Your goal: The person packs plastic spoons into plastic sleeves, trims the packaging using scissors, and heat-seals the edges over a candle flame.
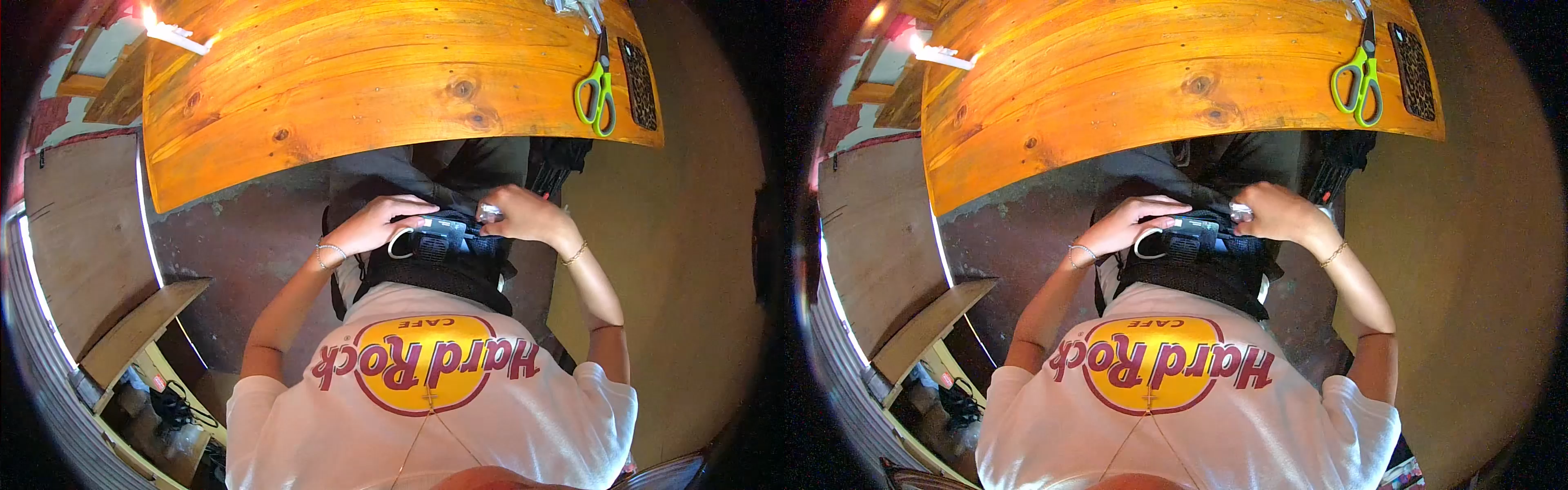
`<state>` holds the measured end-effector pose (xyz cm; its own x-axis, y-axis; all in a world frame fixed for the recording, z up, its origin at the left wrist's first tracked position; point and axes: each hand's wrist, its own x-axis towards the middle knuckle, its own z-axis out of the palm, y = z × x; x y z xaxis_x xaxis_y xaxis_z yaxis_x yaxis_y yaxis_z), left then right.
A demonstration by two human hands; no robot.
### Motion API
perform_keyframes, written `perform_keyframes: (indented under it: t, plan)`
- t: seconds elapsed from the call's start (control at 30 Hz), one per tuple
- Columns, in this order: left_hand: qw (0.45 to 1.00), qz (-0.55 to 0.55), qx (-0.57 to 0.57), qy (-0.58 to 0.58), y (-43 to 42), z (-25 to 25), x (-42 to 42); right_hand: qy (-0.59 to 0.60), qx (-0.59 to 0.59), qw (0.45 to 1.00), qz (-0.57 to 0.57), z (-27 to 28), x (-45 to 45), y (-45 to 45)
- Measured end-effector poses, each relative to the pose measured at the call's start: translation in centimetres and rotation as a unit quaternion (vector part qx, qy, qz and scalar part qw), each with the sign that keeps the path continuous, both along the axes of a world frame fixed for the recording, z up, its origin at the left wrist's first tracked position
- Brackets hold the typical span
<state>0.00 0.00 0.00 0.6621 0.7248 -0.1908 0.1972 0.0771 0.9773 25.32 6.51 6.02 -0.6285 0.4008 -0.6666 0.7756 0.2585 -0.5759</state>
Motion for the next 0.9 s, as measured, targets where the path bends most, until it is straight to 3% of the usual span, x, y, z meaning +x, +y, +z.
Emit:
perform_keyframes:
  t: [0.2,0.5,0.7,0.9]
  plan:
    - [1.0,-0.017,-0.022,0.002,0.6,-0.1,0.1,0.069,0.02,0.994,-0.085,-0.8,0.7,1.3]
    - [0.998,-0.025,-0.058,-0.01,0.7,0.0,-0.4,0.092,0.027,0.993,-0.07,-1.1,-1.5,1.1]
    - [0.986,0.032,-0.165,-0.019,-0.6,-1.9,-1.8,0.066,0.035,0.995,-0.07,-2.2,-1.4,0.7]
    - [0.989,0.002,-0.149,0.004,-0.6,-2.2,-2.3,0.085,0.031,0.993,-0.071,-1.6,-2.3,1.1]
